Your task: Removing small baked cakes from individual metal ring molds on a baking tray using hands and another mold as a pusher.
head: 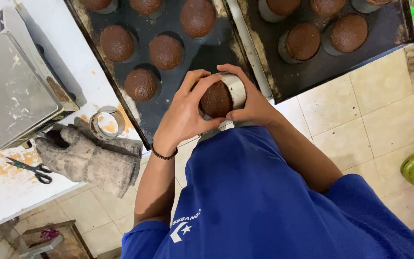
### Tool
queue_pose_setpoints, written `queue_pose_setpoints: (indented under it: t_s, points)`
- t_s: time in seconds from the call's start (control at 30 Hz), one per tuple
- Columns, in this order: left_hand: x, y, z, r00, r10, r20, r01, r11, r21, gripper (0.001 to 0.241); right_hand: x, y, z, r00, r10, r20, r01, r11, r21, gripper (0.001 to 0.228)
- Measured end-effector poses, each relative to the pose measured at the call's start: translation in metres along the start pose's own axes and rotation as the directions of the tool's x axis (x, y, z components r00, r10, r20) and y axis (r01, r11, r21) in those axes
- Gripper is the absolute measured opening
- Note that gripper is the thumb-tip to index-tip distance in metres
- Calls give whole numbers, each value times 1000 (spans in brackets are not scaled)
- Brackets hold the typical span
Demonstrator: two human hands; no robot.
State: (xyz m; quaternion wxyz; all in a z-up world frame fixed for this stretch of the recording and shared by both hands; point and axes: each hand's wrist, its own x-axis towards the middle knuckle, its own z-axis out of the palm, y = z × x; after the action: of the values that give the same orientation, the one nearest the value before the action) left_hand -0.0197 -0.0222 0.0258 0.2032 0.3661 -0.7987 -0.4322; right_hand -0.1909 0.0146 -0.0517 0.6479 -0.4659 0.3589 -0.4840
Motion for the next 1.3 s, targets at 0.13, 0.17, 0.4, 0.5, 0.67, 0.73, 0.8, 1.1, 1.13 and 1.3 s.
queue_pose_setpoints:
  t_s: [0.13,0.17,0.4,0.5,0.67,0.73,0.8,1.1,1.13,1.3]
  points:
    - [2,-2,4,1000,17,-4,-17,1000,-4,65,1,-8,-1,1000,-4,9,5,998,-55,86]
    - [2,-2,4,1000,17,-9,-17,1000,3,65,2,-8,-1,1000,-3,8,3,997,-72,85]
    - [1,0,6,999,21,-35,-20,999,32,64,2,-13,2,999,-36,25,38,998,-51,87]
    - [0,-1,6,999,16,-40,-14,999,44,66,0,-10,0,999,-46,28,48,996,-71,89]
    - [-2,-1,3,1000,2,10,-3,999,33,70,0,11,-6,999,-10,32,6,994,112,89]
    - [-3,3,-2,999,-1,40,0,1000,20,73,-1,14,-5,999,34,34,-43,954,298,89]
    - [-8,5,-6,994,-12,111,9,1000,26,87,-3,4,1,984,177,32,-171,865,472,83]
    - [-28,-2,-7,995,5,-101,-4,1000,10,81,-4,4,19,977,166,132,-196,946,257,101]
    - [-31,-8,-4,991,-17,-131,20,1000,19,81,-5,13,21,970,171,171,-212,943,257,101]
    - [-43,-22,2,980,-137,-145,141,990,16,77,-7,47,14,999,-4,40,-6,971,239,89]
